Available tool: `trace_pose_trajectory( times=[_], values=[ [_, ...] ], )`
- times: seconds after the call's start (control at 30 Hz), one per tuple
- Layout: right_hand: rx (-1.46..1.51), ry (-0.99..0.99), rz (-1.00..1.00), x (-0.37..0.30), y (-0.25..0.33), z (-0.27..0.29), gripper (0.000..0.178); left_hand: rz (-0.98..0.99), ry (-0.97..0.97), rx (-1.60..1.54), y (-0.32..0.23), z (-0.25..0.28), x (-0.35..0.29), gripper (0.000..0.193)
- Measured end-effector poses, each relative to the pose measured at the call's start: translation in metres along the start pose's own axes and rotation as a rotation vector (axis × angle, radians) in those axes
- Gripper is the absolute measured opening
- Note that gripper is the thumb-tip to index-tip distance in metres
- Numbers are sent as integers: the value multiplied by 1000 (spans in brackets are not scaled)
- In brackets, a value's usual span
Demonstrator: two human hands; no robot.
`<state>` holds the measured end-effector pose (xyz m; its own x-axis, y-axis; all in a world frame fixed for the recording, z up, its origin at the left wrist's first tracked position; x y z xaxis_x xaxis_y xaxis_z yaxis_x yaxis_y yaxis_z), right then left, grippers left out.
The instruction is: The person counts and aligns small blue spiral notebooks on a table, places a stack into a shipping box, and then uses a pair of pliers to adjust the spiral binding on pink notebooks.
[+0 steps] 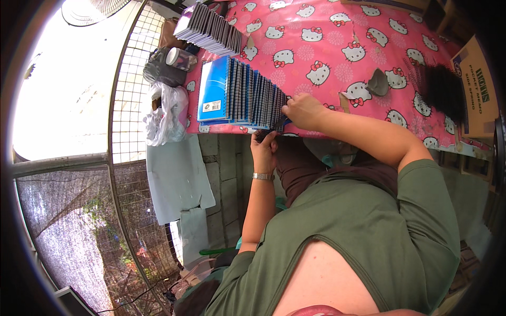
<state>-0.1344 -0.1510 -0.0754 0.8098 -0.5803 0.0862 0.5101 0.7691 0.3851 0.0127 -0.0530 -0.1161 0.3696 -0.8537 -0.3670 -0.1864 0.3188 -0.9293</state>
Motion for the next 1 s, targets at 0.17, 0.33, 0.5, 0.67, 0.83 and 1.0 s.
trace_pose_trajectory(
  times=[0.17,0.33,0.5,0.67,0.83,1.0],
  values=[
    [-71,-273,124,-10,2,18,19,8,21,-45,4,3,1,28],
    [-15,-98,64,5,9,7,15,11,7,-51,3,0,1,25],
    [52,-1,-27,5,1,2,14,-4,-17,-52,5,4,3,22],
    [-85,-352,182,-12,-4,9,15,-10,-9,-124,13,5,3,22],
    [-82,-213,110,2,7,2,15,-16,3,-61,14,0,5,30],
    [57,58,-53,8,-2,-12,15,-26,-15,-44,15,3,7,28]
  ],
)
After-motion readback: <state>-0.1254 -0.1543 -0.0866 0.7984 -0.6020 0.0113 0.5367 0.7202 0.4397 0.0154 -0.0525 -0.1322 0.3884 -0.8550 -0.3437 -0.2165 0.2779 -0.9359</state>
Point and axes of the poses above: each hand's wrist, its own x-axis towards the middle knuckle, its own z-axis out of the back of the hand, y = z × x, the point moved 6 cm from there along x, towards the middle knuckle, and after that the axes turned 12 degrees about x, right-handed, at the moved point
